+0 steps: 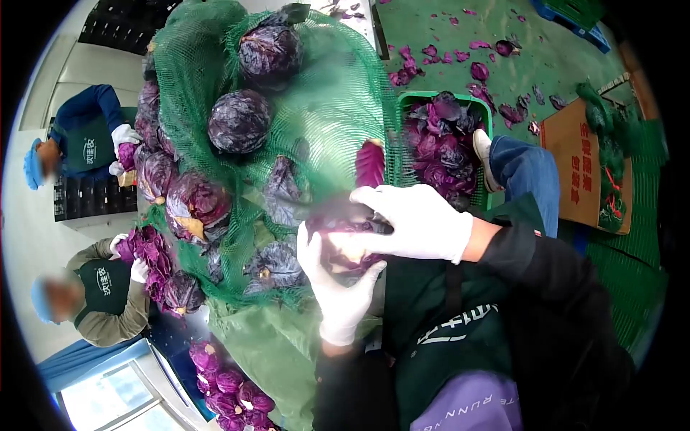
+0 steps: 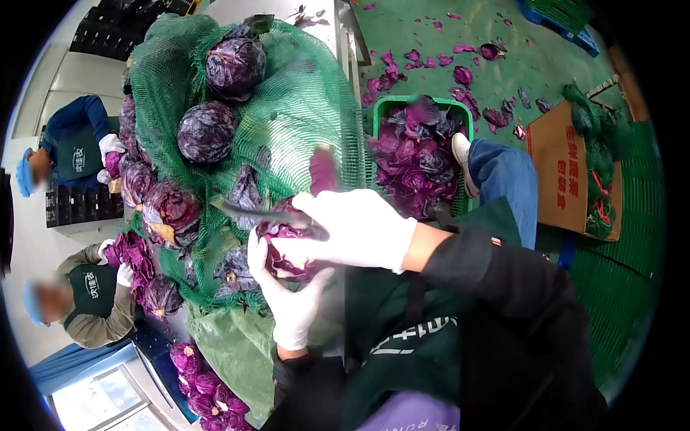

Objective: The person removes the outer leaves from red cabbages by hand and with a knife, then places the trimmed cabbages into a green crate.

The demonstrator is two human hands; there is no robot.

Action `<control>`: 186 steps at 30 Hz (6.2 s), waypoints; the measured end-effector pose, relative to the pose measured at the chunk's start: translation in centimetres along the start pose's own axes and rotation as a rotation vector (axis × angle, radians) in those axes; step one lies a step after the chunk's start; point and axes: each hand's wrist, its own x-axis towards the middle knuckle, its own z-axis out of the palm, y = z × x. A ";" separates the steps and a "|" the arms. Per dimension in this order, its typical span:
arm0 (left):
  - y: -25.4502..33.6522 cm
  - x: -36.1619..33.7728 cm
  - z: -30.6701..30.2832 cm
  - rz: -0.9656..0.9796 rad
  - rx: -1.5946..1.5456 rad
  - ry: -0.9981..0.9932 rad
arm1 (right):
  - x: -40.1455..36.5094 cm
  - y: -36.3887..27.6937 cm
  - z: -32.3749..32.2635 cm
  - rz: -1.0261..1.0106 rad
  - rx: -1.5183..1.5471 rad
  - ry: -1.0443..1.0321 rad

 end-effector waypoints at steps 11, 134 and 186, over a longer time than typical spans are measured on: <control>0.8 0.7 -0.3 0.057 0.088 -0.070 | -0.3 1.6 -1.5 0.057 0.216 0.054; 2.2 2.3 -1.5 -0.146 0.155 -0.102 | -3.0 -2.0 1.2 -0.014 -0.037 -0.112; 1.2 0.4 -0.9 0.174 0.312 0.051 | 0.4 7.6 2.3 0.197 -0.134 0.168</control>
